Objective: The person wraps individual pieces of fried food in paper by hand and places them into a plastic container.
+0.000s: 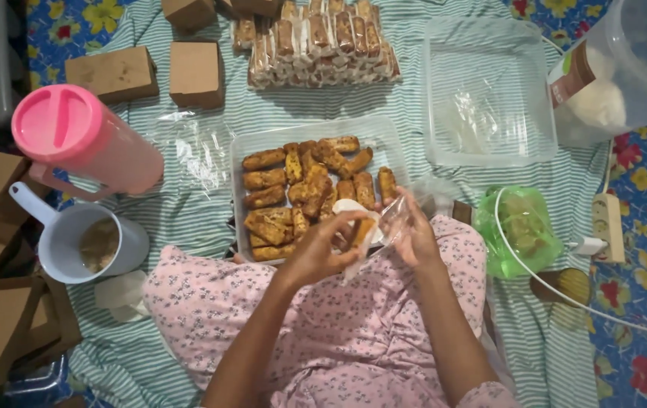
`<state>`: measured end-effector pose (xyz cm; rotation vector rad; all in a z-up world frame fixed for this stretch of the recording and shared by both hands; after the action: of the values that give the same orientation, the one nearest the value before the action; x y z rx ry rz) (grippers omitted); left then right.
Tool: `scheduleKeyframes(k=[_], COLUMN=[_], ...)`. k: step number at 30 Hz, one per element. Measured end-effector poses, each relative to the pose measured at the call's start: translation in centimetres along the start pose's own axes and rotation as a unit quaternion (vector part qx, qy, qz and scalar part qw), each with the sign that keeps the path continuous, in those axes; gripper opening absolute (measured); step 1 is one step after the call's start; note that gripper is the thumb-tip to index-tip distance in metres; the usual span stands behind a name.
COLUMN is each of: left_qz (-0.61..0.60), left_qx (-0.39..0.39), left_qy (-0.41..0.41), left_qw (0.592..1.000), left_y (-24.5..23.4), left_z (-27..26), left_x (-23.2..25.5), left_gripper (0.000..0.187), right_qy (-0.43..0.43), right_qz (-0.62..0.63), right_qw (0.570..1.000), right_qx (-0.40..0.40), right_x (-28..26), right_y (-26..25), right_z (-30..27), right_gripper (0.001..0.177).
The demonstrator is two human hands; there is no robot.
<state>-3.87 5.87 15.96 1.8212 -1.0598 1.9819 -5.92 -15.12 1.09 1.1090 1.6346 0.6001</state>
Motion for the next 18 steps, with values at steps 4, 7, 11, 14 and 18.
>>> scheduleKeyframes(k=[4, 7, 11, 14, 18], left_qz=[0.065, 0.092, 0.128, 0.131, 0.097], left_qx=[-0.022, -0.028, -0.043, -0.018, 0.033], left_qy=[-0.008, -0.027, -0.016, 0.008, 0.028], left_qw=[0.998, 0.995, 0.991, 0.991, 0.994], left_y=[0.7, 1.2, 2.1, 2.3, 2.5], left_z=[-1.4, -1.9, -2.1, -2.3, -1.9], left_x=[1.7, 1.5, 0.8, 1.0, 0.6], left_gripper=[0.069, 0.069, 0.073, 0.078, 0.084], right_qy=[-0.003, 0.0, -0.002, -0.007, -0.009], right_qz=[0.013, 0.006, 0.004, -0.008, -0.039], right_qw=[1.0, 1.0, 0.999, 0.999, 0.998], right_qx=[-0.008, -0.026, -0.039, -0.051, -0.058], right_x=[0.5, 1.1, 1.9, 2.0, 2.1], right_y=[1.3, 1.6, 1.8, 3.0, 2.6], right_z=[-0.6, -0.9, -1.3, -2.0, -1.9], right_gripper=[0.035, 0.036, 0.038, 0.038, 0.044])
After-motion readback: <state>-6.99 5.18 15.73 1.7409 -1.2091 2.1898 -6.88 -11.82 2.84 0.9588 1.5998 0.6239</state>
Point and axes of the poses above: each hand's wrist, its own z-axis towards the middle knuckle, its own y-axis out of the palm, x = y × z, the point moved 6 cm from there along z, towards the middle knuckle, and after that the axes turned 4 degrees about z, right-handed, at the moved point
